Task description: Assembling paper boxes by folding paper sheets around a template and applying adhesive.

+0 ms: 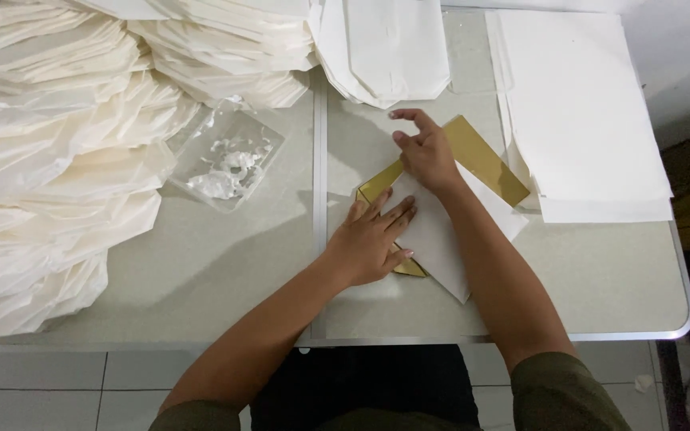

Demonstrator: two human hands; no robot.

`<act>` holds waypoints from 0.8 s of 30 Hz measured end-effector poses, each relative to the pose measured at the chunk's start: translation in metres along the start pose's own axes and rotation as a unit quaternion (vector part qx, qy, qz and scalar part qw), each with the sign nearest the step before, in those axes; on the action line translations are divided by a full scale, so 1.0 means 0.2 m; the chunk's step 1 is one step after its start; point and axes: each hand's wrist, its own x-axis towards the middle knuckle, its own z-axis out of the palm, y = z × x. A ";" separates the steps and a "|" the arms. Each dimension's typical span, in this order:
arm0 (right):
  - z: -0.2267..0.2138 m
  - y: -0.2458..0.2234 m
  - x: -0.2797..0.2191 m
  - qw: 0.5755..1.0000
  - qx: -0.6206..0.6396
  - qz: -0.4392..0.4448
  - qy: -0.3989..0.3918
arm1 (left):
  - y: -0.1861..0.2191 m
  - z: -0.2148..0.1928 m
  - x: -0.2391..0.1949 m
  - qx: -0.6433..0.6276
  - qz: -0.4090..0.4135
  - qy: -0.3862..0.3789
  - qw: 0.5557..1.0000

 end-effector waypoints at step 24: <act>-0.02 -0.29 -0.28 0.886 -0.459 0.048 -0.033 | -0.22 0.02 0.04 -0.014 -0.104 0.226 0.968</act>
